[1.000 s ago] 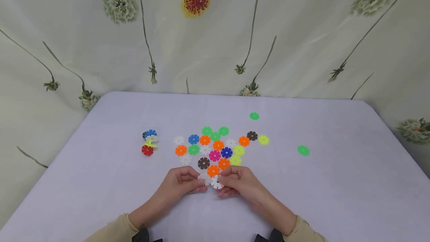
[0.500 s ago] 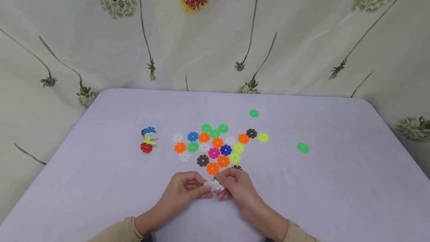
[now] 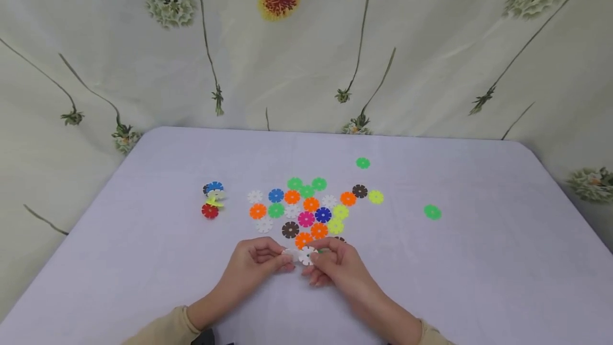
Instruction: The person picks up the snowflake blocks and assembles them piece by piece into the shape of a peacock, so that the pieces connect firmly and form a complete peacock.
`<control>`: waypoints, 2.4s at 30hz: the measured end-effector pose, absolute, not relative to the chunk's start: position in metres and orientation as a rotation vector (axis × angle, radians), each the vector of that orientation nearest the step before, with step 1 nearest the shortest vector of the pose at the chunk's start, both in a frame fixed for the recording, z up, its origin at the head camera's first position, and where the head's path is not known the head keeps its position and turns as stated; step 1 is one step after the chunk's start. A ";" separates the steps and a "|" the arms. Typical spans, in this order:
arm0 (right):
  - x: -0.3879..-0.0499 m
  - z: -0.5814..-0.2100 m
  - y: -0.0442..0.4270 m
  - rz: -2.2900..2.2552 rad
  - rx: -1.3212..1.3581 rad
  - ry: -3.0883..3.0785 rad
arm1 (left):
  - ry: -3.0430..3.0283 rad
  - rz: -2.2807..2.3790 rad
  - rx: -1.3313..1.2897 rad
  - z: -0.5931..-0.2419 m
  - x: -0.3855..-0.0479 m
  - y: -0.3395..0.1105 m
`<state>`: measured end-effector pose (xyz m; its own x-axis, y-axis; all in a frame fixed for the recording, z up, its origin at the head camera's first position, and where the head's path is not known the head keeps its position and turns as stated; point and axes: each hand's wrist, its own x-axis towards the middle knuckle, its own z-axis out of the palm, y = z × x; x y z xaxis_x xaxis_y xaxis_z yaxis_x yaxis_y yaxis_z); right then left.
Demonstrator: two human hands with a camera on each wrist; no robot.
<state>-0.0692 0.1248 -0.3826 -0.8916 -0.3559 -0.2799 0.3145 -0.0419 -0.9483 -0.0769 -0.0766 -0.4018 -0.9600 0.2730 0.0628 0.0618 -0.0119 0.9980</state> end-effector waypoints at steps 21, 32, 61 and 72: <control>-0.073 -0.379 0.128 -1.941 -0.182 1.775 | 2.141 1.988 0.688 -0.401 -0.084 -0.080; -0.109 -0.378 0.164 -1.124 -0.468 2.770 | 1.748 2.153 0.225 -0.404 -0.089 -0.087; -0.119 -0.398 0.167 -1.158 -0.729 2.777 | 1.752 2.048 0.226 -0.402 -0.087 -0.084; -0.108 -0.389 0.155 -1.628 -0.680 2.396 | 1.769 2.019 0.154 -0.401 -0.086 -0.086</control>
